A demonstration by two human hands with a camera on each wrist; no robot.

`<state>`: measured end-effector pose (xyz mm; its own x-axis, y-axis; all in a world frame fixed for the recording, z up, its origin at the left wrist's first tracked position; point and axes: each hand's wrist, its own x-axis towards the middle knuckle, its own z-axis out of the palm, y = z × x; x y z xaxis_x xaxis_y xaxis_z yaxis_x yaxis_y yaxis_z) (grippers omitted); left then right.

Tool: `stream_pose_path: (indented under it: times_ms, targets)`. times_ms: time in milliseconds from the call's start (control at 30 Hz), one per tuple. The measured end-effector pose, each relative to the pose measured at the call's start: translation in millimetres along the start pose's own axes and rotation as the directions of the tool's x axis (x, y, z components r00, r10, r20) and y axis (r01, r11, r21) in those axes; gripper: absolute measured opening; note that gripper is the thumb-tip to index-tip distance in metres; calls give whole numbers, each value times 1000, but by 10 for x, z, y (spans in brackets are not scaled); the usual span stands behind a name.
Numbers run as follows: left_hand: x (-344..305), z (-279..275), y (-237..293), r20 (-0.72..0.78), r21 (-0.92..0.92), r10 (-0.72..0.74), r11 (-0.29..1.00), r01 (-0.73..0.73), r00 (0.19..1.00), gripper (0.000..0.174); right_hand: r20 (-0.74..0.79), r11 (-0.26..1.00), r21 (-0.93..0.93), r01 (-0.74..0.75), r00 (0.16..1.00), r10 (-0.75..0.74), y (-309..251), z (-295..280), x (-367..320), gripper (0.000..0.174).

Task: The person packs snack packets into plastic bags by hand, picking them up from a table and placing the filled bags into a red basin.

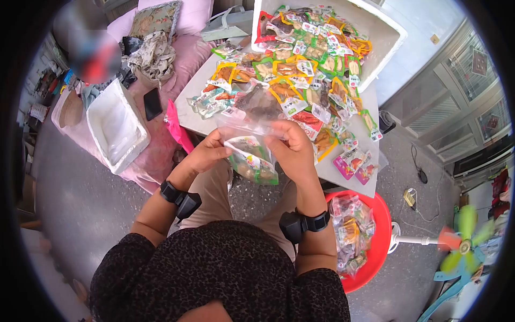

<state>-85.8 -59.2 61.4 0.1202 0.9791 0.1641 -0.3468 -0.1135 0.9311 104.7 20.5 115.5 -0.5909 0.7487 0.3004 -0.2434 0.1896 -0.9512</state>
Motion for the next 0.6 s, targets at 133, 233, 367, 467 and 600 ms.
stream_pose_path:
  times_ms: [133, 233, 367, 467, 600]
  targets:
    - [3, 60, -27, -36, -192, 30, 981, -37, 999, 43, -1, 1000, -23, 18, 1000, -18, -74, 16, -83, 26]
    - [37, 79, -2, -82, -183, 42, 982, -56, 996, 35, 0, 1000, -10, 18, 1000, -18, -75, -107, -140, 26]
    - [48, 112, 133, -92, -11, 106, 994, -107, 990, 24, -8, 999, -20, -51, 999, 51, 11, -281, -245, 26]
    - [53, 176, 204, -54, 33, 118, 993, -117, 991, 24, 1, 990, -53, -131, 991, 132, 26, -280, -349, 29]
    - [7, 262, 185, -57, 166, 5, 986, 4, 998, 24, 182, 963, -256, -82, 974, 132, 14, -441, -491, 32]
